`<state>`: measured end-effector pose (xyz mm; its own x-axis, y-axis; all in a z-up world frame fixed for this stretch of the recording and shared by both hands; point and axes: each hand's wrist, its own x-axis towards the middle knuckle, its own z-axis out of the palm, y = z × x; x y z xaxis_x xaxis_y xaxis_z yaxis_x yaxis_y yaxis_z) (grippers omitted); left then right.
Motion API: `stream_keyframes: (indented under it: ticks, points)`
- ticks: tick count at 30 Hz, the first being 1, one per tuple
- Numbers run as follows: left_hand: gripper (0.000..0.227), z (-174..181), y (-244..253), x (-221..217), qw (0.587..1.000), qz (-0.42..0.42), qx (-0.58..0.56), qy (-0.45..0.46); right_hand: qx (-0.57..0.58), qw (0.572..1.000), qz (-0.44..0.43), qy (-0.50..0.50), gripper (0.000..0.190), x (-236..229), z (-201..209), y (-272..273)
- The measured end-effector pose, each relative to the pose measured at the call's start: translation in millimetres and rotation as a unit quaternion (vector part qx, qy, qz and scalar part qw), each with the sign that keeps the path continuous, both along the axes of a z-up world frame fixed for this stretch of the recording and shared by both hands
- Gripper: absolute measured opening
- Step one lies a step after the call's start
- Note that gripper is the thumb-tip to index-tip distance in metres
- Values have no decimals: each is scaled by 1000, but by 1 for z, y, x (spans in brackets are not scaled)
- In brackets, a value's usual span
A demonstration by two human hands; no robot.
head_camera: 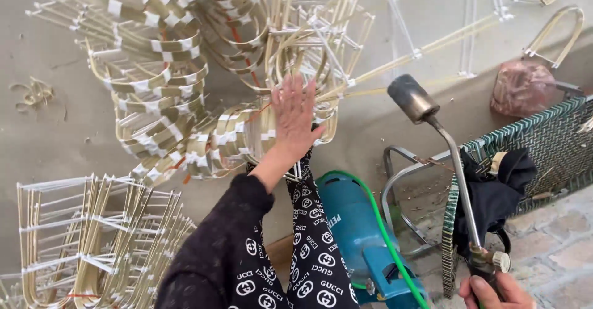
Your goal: The recorder uses a gas torch to apply heat to woven bamboo or wood furniture components to singe away fibers or set the shape.
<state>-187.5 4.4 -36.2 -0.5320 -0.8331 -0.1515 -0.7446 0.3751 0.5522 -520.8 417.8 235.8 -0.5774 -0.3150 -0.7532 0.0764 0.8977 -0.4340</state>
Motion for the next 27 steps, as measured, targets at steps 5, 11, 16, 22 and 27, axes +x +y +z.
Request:
stream_keyframes:
  ticks: [5,11,16,22,27]
  points:
    - [120,-64,-28,-45,992,-62,-18,-108,-113,990,-79,6,44,-12,-2,-11]
    - [65,-60,-99,-19,983,112,77,124,-310,929,-185,-79,46,-8,-2,-57]
    - [30,-50,-189,10,930,174,281,163,-148,989,-18,7,45,-13,-34,-122]
    - [34,-37,-155,-11,968,138,175,116,16,979,182,-95,18,-68,-122,-272]
    - [49,-37,-150,-18,988,142,65,16,-42,986,117,-111,17,-84,-165,-306]
